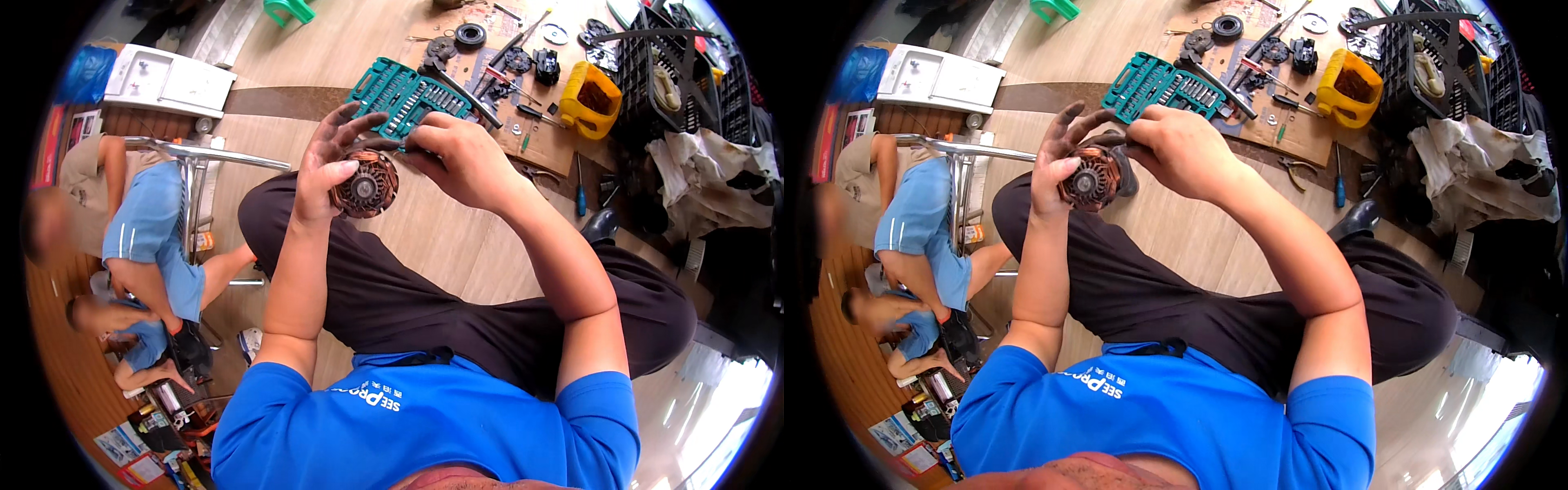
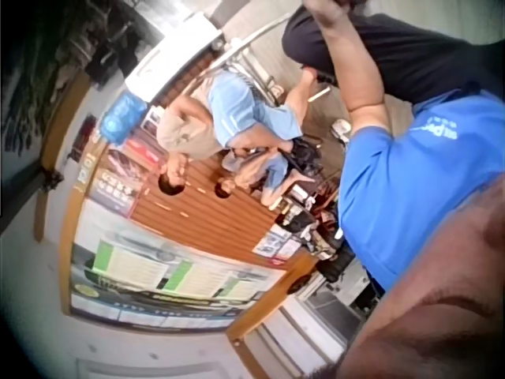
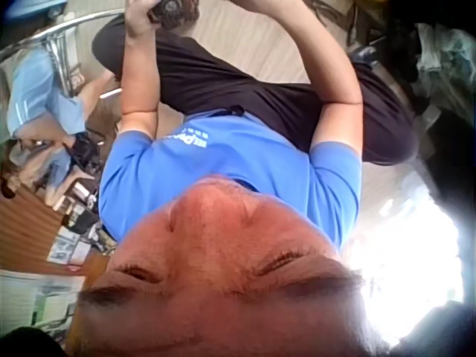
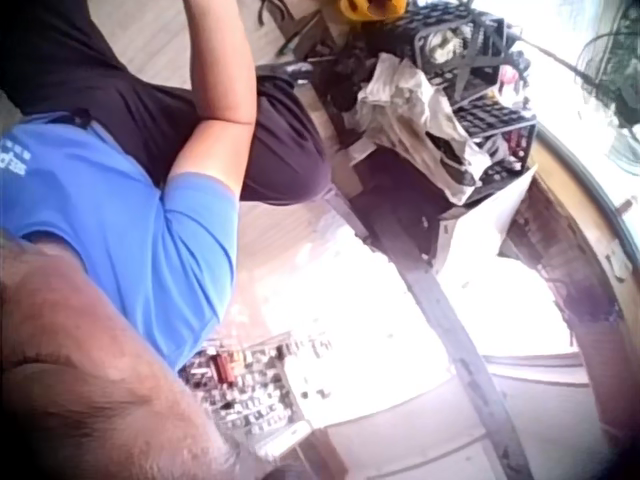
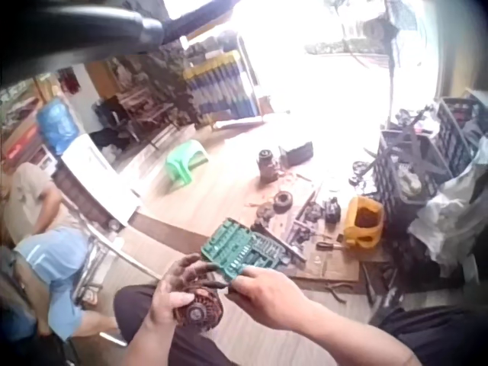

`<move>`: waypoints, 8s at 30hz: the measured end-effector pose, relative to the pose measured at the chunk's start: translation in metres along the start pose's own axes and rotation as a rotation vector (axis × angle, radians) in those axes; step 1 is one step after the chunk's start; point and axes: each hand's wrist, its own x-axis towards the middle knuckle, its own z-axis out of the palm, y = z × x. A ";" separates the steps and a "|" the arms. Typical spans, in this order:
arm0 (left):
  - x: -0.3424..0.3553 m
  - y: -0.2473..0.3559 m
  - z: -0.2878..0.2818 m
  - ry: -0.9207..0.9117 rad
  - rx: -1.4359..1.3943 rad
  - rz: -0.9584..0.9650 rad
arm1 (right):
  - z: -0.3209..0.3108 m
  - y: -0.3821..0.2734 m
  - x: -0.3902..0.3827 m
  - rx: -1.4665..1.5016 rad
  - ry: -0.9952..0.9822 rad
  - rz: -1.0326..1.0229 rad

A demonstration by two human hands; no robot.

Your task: The person disassembles and repairs an electric motor component, using a screwdriver and pliers to manipulate the internal wiring and copper coils.

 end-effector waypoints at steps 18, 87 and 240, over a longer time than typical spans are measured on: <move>0.004 -0.008 -0.021 0.134 -0.533 -0.232 | -0.015 0.007 0.004 0.539 0.045 0.387; 0.003 -0.029 -0.007 -0.040 -0.105 0.118 | 0.016 0.010 -0.007 1.266 -0.303 0.583; 0.055 -0.117 -0.006 0.424 -0.805 -0.264 | -0.212 0.073 -0.164 -0.902 -0.926 1.196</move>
